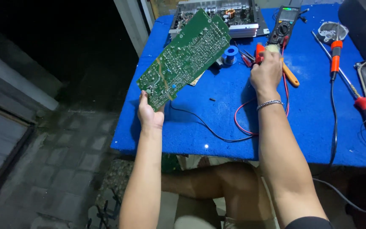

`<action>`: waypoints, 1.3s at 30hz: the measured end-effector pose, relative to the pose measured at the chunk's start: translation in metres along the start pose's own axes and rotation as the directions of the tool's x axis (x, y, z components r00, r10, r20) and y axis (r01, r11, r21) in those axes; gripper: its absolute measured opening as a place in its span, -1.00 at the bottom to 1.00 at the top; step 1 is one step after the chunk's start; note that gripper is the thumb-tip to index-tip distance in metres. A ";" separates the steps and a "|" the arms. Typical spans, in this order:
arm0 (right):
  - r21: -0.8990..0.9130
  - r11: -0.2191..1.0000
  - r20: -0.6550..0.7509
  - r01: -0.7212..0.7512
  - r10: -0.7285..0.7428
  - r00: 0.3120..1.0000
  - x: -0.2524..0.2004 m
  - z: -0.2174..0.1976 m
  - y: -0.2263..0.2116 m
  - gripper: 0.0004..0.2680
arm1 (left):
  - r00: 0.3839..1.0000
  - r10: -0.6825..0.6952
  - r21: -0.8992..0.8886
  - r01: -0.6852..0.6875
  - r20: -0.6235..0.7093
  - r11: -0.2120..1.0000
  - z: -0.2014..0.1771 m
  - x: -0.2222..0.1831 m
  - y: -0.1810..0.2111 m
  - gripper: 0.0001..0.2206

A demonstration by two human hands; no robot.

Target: Soldering components and cleaning a circuit board on an electronics repair bench.

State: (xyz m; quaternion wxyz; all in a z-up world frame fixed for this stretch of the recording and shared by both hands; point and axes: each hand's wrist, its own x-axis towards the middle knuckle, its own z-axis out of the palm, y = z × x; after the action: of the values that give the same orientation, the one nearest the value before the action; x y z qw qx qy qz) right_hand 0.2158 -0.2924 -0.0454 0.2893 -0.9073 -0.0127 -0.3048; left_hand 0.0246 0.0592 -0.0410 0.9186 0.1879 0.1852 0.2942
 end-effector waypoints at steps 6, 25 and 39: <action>0.064 0.997 0.031 -0.046 0.044 0.999 -0.011 -0.026 -0.027 -0.68 | 0.987 -0.134 -0.112 0.144 0.095 0.983 -0.003 0.009 0.004 -0.84; -0.109 0.992 0.258 -0.066 0.092 0.962 -0.007 -0.030 -0.021 -0.63 | 0.907 -0.306 -0.362 0.400 0.290 0.842 -0.009 0.010 0.007 -0.80; 0.731 0.632 0.378 -0.255 -0.065 0.924 -0.034 -0.077 -0.102 -0.57 | 0.886 -0.387 -0.301 0.453 0.254 0.839 -0.027 0.031 -0.001 -0.80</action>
State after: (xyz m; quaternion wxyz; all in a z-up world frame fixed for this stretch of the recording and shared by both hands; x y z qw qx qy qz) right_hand 0.1257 -0.2437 0.0382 0.6555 -0.7367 -0.1465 -0.0778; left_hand 0.0365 0.0836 -0.0715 0.9922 0.0013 0.0813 0.0946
